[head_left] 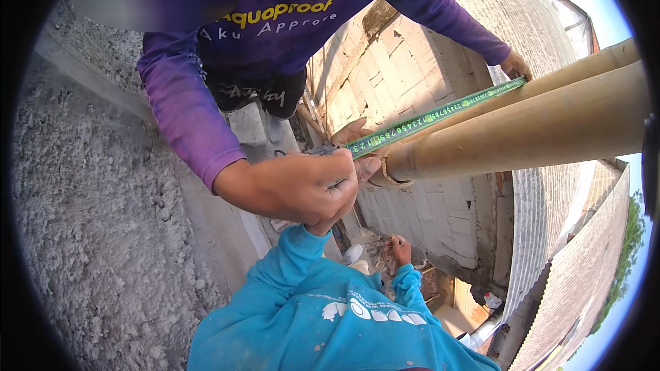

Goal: The person measures bamboo poles with a tape measure, then uses pliers to tighten wire bindings on a bamboo scaffold. A coworker assists by handing over a wooden crossbeam, which the person positions and secures between vertical bamboo supports.

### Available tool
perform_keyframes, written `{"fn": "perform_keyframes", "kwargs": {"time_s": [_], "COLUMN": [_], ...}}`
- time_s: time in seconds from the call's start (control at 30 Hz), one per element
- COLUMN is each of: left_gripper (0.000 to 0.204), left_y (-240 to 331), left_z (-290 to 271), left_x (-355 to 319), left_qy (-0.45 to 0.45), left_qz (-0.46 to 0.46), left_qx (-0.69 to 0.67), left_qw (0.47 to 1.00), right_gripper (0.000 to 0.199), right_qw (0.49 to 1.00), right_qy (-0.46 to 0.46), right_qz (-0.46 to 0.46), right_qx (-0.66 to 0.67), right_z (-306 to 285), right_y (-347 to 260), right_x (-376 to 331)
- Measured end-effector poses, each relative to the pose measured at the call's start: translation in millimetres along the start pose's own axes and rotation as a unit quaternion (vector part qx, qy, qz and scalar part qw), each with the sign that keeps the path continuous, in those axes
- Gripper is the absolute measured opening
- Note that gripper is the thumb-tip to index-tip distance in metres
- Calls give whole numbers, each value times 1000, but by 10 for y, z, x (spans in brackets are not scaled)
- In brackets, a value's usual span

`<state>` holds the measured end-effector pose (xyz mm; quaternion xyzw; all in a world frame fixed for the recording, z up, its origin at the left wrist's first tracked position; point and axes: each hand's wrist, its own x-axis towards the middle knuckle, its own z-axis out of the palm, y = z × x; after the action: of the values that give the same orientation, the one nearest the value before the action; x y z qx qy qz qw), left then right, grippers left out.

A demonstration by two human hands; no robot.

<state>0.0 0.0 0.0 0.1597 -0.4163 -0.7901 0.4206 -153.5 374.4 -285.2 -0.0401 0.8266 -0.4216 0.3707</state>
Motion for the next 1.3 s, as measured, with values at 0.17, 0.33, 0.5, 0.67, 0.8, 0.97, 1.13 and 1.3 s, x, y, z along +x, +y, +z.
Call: {"fn": "perform_keyframes", "kwargs": {"time_s": [0.17, 0.33, 0.5, 0.67, 0.8, 0.97, 1.13, 1.3], "left_gripper": [62, 63, 66, 69, 70, 69, 73, 65], "left_y": [92, 187, 93, 72, 123, 229, 320, 303], "left_z": [-6, -59, 134, 184, 180, 137, 38, -71], "left_x": [-89, -186, -196, -169, -180, -218, -282, -405], "left_qy": [-27, -33, -12, 12, 5, 11, 48, 102], "left_qz": [-12, -70, 64, 86, 84, 99, 127, 134], "left_qx": [3, -21, 42, 7, -27, -37, -22, -61], "left_qw": [1000, 997, 997, 996, 996, 994, 990, 984], "right_gripper": [35, 42, 45, 65, 54, 35, 28, 29], "right_qw": [999, 969, 911, 902, 894, 843, 785, 801], "right_qy": [9, -161, 65, -7, -20, -84, -136, -87], "right_qz": [-16, -185, -299, -309, -339, -334, -322, -335], "right_qx": [45, 33, 276, 301, 294, 414, 511, 488], "right_z": [94, 273, 141, 38, 199, 279, 132, -52], "right_y": [-1157, -2619, -3621, -4348, -4712, -4798, -4783, -4911], "right_x": [-258, -788, -642, -239, 132, 306, 232, 344]}}
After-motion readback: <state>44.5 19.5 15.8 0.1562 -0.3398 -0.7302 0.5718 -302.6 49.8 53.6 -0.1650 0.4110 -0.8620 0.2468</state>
